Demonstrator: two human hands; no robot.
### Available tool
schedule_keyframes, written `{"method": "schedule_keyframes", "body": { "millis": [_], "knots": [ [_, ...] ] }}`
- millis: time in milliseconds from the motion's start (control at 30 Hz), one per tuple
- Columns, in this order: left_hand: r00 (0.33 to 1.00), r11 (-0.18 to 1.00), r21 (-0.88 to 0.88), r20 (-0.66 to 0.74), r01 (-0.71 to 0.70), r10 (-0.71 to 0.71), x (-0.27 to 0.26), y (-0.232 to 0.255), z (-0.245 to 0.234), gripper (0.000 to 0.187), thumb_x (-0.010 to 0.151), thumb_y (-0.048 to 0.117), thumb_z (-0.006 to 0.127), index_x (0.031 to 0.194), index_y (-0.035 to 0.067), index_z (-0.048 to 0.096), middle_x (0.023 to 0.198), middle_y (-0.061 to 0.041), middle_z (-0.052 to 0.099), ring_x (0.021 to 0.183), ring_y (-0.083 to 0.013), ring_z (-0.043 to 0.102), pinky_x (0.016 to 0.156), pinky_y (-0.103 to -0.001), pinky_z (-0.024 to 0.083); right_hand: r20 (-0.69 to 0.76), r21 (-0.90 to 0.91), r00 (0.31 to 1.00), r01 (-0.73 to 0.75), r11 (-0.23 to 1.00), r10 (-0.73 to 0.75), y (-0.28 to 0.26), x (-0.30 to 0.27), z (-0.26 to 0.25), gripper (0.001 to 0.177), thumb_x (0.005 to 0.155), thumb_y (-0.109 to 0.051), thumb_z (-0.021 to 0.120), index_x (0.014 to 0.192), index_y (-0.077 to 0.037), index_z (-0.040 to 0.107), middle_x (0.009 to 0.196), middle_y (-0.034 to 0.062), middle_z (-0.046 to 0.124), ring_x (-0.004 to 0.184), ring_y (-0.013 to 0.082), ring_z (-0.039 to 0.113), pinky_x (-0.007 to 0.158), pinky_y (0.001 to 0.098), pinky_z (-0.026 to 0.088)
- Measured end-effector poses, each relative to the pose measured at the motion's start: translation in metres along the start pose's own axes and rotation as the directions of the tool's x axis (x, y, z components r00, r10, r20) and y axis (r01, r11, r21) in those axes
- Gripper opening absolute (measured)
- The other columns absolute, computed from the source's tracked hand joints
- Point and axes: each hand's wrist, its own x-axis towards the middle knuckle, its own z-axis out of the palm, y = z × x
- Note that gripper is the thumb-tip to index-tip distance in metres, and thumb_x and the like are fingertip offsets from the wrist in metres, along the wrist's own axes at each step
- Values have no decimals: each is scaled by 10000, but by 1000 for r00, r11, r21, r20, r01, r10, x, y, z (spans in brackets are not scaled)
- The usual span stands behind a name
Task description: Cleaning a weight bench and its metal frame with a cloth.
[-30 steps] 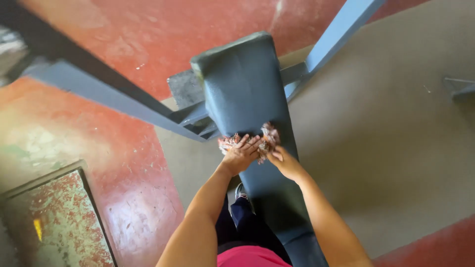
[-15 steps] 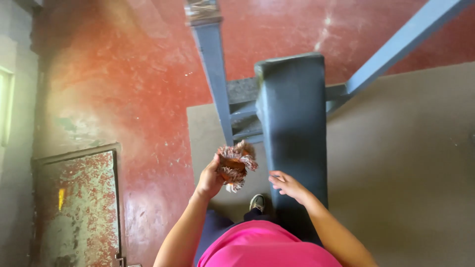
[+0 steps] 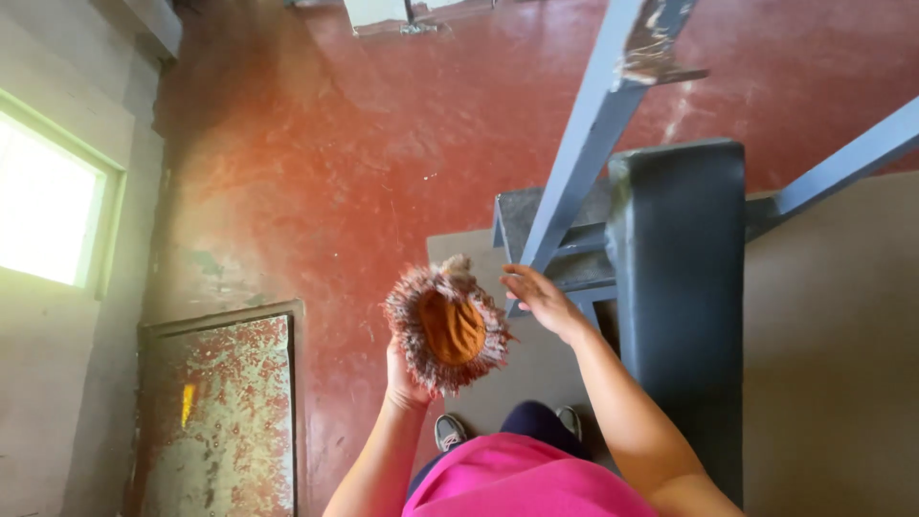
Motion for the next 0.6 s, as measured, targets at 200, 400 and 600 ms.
{"method": "schedule_keyframes", "body": {
  "millis": [200,400,600],
  "knots": [
    [989,988,63,8,145,-145,43,32,19,680,864,560,635,1297,36,650,1336,-215,639,1255,-436,582,1135,-628,391,27,-74,1000,18,997,-16,2,9,-10,590,1033,-472,538,1492,-103,517,1430,257,590,1270,438,594,1024,553,483],
    [984,983,57,10,176,-176,112,72,47,534,902,413,683,1278,34,670,1316,-190,668,1241,-404,611,1127,-614,424,72,-142,995,-55,988,66,9,81,-21,535,1014,-414,587,1451,-106,565,1417,230,621,1293,434,588,1047,592,450],
    [979,979,60,51,193,-196,179,112,79,507,897,413,705,1197,4,706,1202,-219,708,1146,-403,659,1056,-612,461,66,-359,993,-71,931,101,40,191,-12,222,867,-211,688,1059,-140,775,1026,57,786,966,223,717,868,387,553]
  ]
}}
